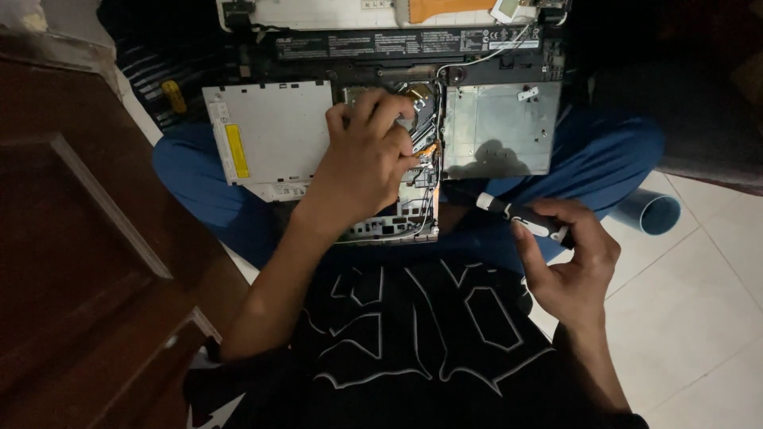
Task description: Installing an optical drive into a laptop chassis and securing it with screws.
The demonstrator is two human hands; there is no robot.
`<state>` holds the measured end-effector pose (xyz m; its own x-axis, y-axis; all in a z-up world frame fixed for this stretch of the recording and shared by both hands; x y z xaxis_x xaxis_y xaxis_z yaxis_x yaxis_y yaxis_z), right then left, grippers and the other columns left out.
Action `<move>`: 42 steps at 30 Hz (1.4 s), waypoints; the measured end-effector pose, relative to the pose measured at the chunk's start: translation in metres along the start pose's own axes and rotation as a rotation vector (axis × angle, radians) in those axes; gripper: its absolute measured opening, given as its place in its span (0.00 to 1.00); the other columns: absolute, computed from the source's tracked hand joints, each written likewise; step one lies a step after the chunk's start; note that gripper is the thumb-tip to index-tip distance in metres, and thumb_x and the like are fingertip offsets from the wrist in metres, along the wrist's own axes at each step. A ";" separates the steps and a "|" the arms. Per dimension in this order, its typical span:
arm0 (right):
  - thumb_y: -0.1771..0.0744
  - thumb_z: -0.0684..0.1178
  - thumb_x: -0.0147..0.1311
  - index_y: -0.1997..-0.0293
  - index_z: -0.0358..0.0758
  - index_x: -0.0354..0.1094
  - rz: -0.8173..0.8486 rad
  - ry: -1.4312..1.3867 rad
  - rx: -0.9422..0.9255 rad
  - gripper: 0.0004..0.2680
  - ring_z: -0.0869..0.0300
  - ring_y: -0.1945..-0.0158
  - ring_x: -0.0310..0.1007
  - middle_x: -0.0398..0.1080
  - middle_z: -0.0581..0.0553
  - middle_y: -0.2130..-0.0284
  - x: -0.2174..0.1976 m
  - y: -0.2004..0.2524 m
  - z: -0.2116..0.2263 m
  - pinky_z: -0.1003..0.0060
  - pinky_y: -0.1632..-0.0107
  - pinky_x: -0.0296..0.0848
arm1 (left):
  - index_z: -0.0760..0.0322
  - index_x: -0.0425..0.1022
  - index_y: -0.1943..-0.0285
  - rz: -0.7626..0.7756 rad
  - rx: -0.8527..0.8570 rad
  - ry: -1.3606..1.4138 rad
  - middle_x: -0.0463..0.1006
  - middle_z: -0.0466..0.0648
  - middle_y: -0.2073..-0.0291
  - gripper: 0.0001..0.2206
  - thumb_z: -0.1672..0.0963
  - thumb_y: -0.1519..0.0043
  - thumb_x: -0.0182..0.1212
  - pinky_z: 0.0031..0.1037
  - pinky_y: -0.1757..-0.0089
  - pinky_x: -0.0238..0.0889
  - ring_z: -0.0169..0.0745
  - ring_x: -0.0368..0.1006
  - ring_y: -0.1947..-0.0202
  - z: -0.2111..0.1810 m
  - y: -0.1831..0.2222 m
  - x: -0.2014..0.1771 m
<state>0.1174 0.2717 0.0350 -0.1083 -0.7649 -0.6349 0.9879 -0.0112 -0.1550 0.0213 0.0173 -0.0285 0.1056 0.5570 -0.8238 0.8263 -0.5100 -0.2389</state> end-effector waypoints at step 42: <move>0.35 0.37 0.69 0.54 0.28 0.73 0.040 0.011 -0.003 0.10 0.53 0.76 0.62 0.73 0.36 0.71 0.012 -0.001 0.008 0.63 0.69 0.61 | 0.61 0.81 0.60 -0.175 0.158 0.073 0.77 0.46 0.51 0.01 0.60 0.37 0.68 0.43 0.50 0.51 0.50 0.68 0.39 0.017 0.019 0.007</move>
<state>0.1158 0.2569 0.0336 -0.0702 -0.7574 -0.6492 0.9910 0.0213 -0.1320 0.0280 0.0003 -0.0470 0.0132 0.6890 -0.7247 0.7394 -0.4946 -0.4568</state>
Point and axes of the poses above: each hand's wrist, its own y-axis away from the middle knuckle, its own x-axis out of the palm, z = x × y, the point moved 2 cm from there along -y, towards the middle knuckle
